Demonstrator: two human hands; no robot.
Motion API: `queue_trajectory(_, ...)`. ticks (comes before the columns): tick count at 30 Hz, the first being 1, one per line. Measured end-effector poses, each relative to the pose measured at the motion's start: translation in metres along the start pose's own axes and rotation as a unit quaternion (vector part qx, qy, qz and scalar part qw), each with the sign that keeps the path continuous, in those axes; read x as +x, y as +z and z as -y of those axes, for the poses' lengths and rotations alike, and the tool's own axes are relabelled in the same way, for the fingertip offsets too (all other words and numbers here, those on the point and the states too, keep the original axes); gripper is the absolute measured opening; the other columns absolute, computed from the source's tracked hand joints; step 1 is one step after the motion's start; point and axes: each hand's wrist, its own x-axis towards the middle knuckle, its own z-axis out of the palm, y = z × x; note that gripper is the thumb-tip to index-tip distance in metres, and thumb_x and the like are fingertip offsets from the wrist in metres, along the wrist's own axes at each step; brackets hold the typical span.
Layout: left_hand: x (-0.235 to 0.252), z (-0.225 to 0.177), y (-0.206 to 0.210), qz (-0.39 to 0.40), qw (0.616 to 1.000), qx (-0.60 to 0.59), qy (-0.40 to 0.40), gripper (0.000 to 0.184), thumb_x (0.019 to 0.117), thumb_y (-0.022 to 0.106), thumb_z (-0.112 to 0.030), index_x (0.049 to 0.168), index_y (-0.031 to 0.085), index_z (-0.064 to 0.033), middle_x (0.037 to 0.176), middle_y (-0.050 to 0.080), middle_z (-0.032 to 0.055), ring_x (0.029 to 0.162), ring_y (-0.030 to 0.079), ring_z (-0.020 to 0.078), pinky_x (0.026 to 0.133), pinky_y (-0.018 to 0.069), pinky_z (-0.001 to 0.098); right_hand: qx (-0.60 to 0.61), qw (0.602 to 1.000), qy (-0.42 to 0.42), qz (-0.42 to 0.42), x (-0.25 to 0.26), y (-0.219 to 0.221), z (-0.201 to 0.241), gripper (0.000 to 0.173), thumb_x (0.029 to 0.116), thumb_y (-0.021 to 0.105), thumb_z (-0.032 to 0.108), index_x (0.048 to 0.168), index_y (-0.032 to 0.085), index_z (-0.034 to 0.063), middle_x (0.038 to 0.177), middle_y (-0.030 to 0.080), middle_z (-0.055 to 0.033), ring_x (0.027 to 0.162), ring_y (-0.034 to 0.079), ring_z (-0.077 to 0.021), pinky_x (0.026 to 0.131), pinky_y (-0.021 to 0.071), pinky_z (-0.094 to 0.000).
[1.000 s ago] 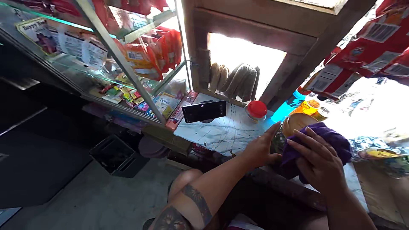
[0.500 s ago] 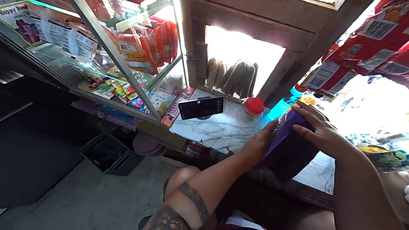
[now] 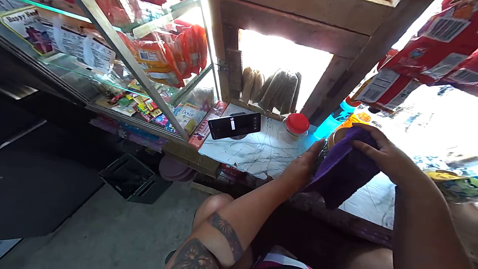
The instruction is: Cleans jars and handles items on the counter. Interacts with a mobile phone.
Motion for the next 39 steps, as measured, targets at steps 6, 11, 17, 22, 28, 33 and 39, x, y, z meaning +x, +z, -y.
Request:
queue_trajectory(6, -0.002, 0.001, -0.002, 0.014, 0.999, 0.022, 0.019, 0.102, 0.0856, 0.074, -0.005, 0.164, 0.010, -0.0110, 0.158, 0.041, 0.0195, 0.136, 0.052, 0.0339, 0.110, 0.0445, 0.0548, 0.023, 0.999, -0.023, -0.008, -0.001, -0.002, -0.002, 0.056, 0.0986, 0.059, 0.042, 0.148, 0.049, 0.0182, 0.135, 0.061, -0.0059, 0.116, 0.062, -0.0095, 0.098, 0.0525, -0.0361)
queue_trajectory(11, -0.002, 0.003, -0.002, 0.013, 0.999, 0.024, 0.036, 0.104, 0.0840, 0.077, -0.007, 0.163, 0.011, -0.0078, 0.160, 0.036, 0.0209, 0.139, 0.049, 0.0337, 0.111, 0.0431, 0.0531, 0.015, 0.999, -0.007, -0.030, -0.001, -0.002, 0.003, 0.046, 0.1031, 0.056, 0.033, 0.145, 0.052, 0.0137, 0.133, 0.062, -0.0076, 0.116, 0.061, -0.0085, 0.099, 0.0511, -0.0347)
queue_trajectory(17, 0.000, 0.002, -0.002, 0.014, 0.999, 0.013, 0.029, 0.105, 0.0834, 0.079, -0.012, 0.164, 0.011, -0.0094, 0.160, 0.036, 0.0201, 0.140, 0.048, 0.0336, 0.112, 0.0421, 0.0538, -0.011, 0.999, 0.002, -0.053, 0.000, -0.005, 0.003, 0.046, 0.1057, 0.051, 0.034, 0.145, 0.052, 0.0095, 0.134, 0.062, -0.0129, 0.121, 0.060, -0.0130, 0.104, 0.0487, -0.0378)
queue_trajectory(22, 0.001, 0.002, -0.007, 0.032, 0.999, 0.009, 0.031, 0.108, 0.0829, 0.081, -0.011, 0.164, 0.010, -0.0130, 0.161, 0.036, 0.0178, 0.140, 0.048, 0.0339, 0.112, 0.0424, 0.0549, -0.014, 0.998, 0.024, -0.059, 0.001, -0.007, 0.005, 0.046, 0.1073, 0.049, 0.031, 0.144, 0.051, 0.0031, 0.135, 0.061, -0.0150, 0.120, 0.060, -0.0114, 0.103, 0.0486, -0.0338)
queue_trajectory(28, 0.007, 0.006, -0.019, 0.023, 0.998, 0.014, 0.057, 0.106, 0.0826, 0.083, -0.012, 0.164, 0.014, -0.0147, 0.161, 0.036, 0.0168, 0.139, 0.048, 0.0362, 0.108, 0.0433, 0.0590, -0.162, 0.982, 0.033, -0.095, -0.015, -0.012, 0.011, 0.053, 0.1081, 0.044, 0.036, 0.145, 0.052, -0.0011, 0.144, 0.056, -0.0231, 0.135, 0.053, -0.0295, 0.114, 0.0382, -0.0501)
queue_trajectory(33, 0.010, 0.007, -0.040, 0.027, 0.997, 0.076, 0.015, 0.076, 0.0920, 0.073, -0.015, 0.159, 0.035, -0.0156, 0.157, 0.043, 0.0160, 0.142, 0.044, 0.0358, 0.111, 0.0399, 0.0578, -0.227, 0.962, 0.061, -0.139, -0.041, -0.014, 0.016, 0.049, 0.1076, 0.048, 0.035, 0.128, 0.064, -0.0063, 0.119, 0.067, -0.0292, 0.114, 0.064, -0.0400, 0.099, 0.0449, -0.0616)
queue_trajectory(39, 0.008, 0.001, -0.045, 0.034, 0.996, 0.076, -0.034, 0.056, 0.1032, 0.058, -0.024, 0.156, 0.040, -0.0145, 0.151, 0.049, 0.0172, 0.135, 0.051, 0.0368, 0.108, 0.0425, 0.0570, -0.292, 0.948, 0.029, -0.121, -0.076, -0.026, 0.018, 0.043, 0.1052, 0.053, 0.031, 0.109, 0.070, -0.0081, 0.095, 0.070, -0.0260, 0.089, 0.068, -0.0344, 0.083, 0.0505, -0.0585)
